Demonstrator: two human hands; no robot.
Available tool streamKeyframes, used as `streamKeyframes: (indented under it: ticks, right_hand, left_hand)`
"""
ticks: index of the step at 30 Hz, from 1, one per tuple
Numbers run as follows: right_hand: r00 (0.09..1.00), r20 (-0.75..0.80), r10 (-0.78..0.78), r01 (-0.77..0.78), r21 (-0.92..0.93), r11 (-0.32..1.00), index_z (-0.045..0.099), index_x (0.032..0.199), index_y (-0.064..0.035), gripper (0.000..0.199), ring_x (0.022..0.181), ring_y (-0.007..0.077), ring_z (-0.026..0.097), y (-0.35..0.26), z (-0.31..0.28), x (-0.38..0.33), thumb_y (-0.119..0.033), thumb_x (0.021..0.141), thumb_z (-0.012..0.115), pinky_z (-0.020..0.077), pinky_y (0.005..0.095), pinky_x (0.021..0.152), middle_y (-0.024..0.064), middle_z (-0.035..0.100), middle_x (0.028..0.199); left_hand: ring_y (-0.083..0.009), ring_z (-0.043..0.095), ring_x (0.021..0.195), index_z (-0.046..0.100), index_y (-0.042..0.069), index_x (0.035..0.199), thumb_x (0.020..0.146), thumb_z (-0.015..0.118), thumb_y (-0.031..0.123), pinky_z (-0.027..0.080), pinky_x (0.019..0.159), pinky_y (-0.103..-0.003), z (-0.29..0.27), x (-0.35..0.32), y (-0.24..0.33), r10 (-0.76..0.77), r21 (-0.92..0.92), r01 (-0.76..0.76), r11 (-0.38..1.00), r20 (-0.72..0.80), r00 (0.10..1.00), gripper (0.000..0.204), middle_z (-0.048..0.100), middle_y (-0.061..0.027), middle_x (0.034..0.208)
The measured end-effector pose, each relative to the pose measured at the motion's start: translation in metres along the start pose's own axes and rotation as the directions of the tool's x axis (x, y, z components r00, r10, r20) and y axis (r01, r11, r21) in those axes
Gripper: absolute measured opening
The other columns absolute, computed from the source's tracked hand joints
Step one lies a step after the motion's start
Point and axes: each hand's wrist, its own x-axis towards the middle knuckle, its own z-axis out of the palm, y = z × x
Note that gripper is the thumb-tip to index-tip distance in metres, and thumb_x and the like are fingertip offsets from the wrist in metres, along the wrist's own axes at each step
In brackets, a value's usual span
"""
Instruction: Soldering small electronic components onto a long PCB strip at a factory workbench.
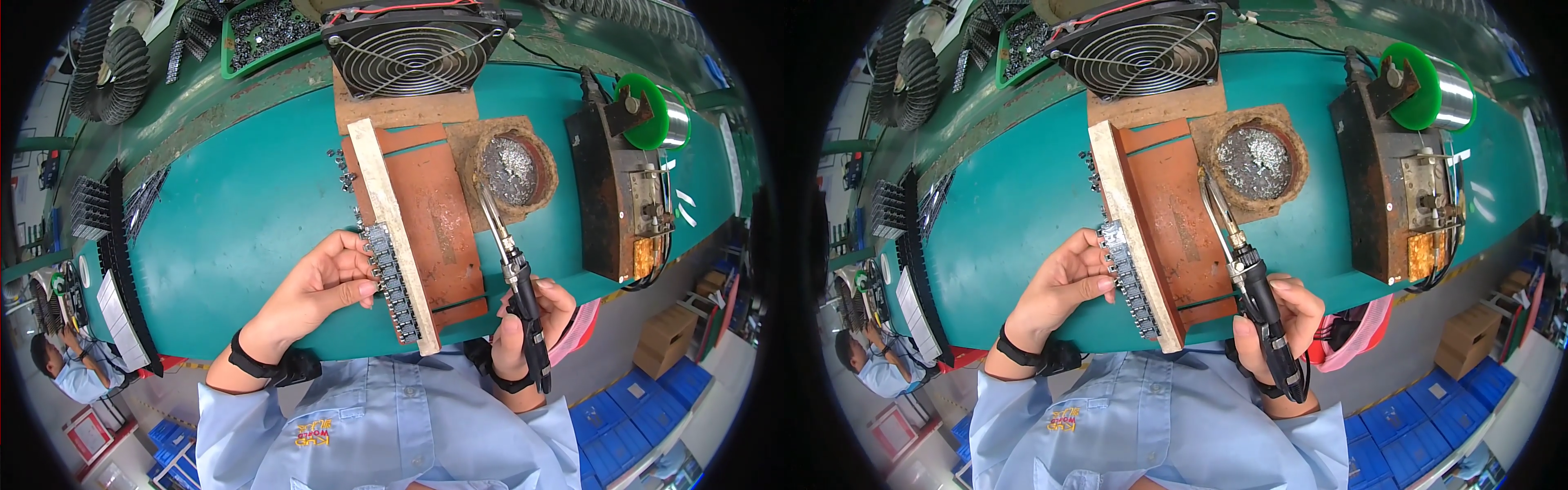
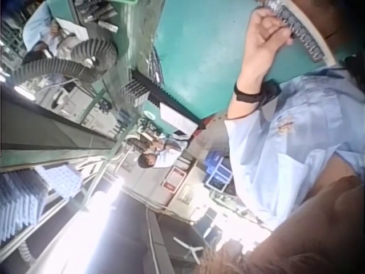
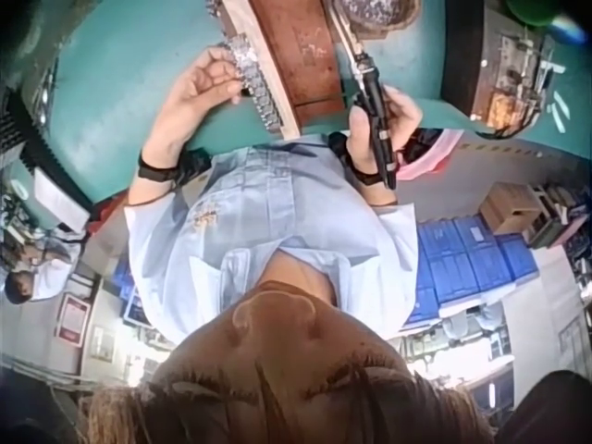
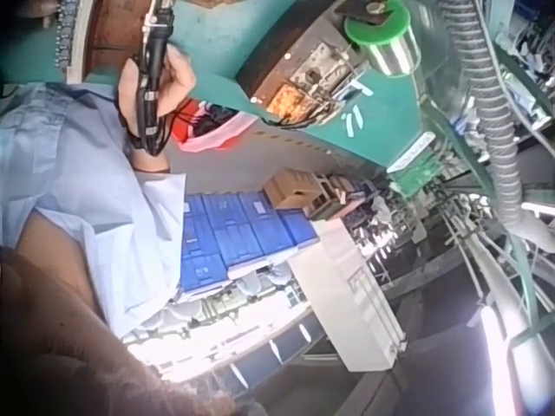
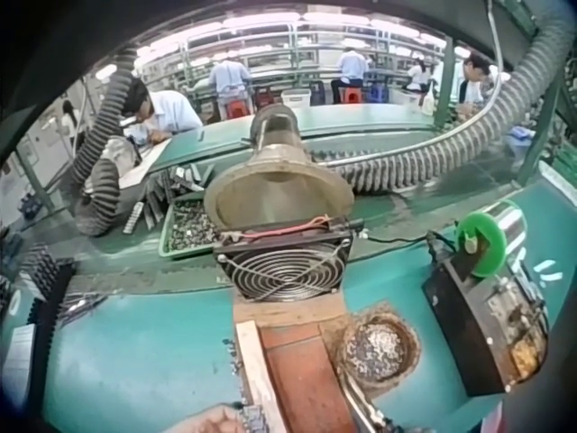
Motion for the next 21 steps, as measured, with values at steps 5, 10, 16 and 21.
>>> streamKeyframes:
  ticks: [5,10,16,21]
  right_hand:
    - [1.0,-0.004,0.003,-0.003,0.012,1.0,0.037,0.11,-0.0031,0.052,0.062,0.0127,0.048,0.0004,0.0006,0.0,-0.03,0.075,0.064,0.0396,0.0223,0.055,0.0134,0.052,0.089]
    - [1.0,0.012,-0.007,0.007,0.012,1.0,0.037,0.11,-0.0031,0.052,0.062,0.0126,0.048,0.0014,-0.0008,0.0002,-0.03,0.076,0.064,0.0397,0.0221,0.055,0.0131,0.052,0.089]
    - [1.0,0.019,-0.007,0.007,-0.002,1.0,0.037,0.11,-0.003,0.052,0.062,0.0124,0.049,0.0005,-0.001,0.0003,-0.03,0.076,0.064,0.0396,0.0221,0.054,0.0129,0.051,0.088]
    - [1.0,0.024,-0.005,0.005,0.001,1.0,0.037,0.11,-0.003,0.052,0.061,0.0125,0.048,0.0,-0.0013,0.0013,-0.031,0.076,0.064,0.0397,0.0222,0.054,0.0127,0.051,0.087]
  left_hand:
    - [-0.0106,0.052,0.078,0.039,0.004,0.106,0.083,0.054,-0.003,0.044,0.07,-0.023,0.0007,0.0007,0.0004,0.01,-0.01,-0.01,1.0,0.014,1.0,0.028,0.053,-0.0038,0.089]
    - [-0.0109,0.052,0.08,0.039,0.004,0.106,0.082,0.053,-0.003,0.044,0.071,-0.024,-0.0017,0.0021,0.0005,-0.014,-0.003,0.015,1.0,0.023,1.0,0.029,0.053,-0.004,0.089]
    - [-0.011,0.053,0.084,0.039,0.004,0.106,0.082,0.054,-0.005,0.045,0.074,-0.024,0.003,-0.0016,-0.0007,0.01,-0.027,-0.01,1.0,0.006,1.0,0.029,0.053,-0.0038,0.091]
    - [-0.011,0.053,0.086,0.04,0.005,0.105,0.082,0.054,-0.005,0.045,0.076,-0.024,0.0064,-0.0021,-0.0005,0.027,-0.019,-0.028,0.999,-0.012,1.0,0.029,0.053,-0.0035,0.092]
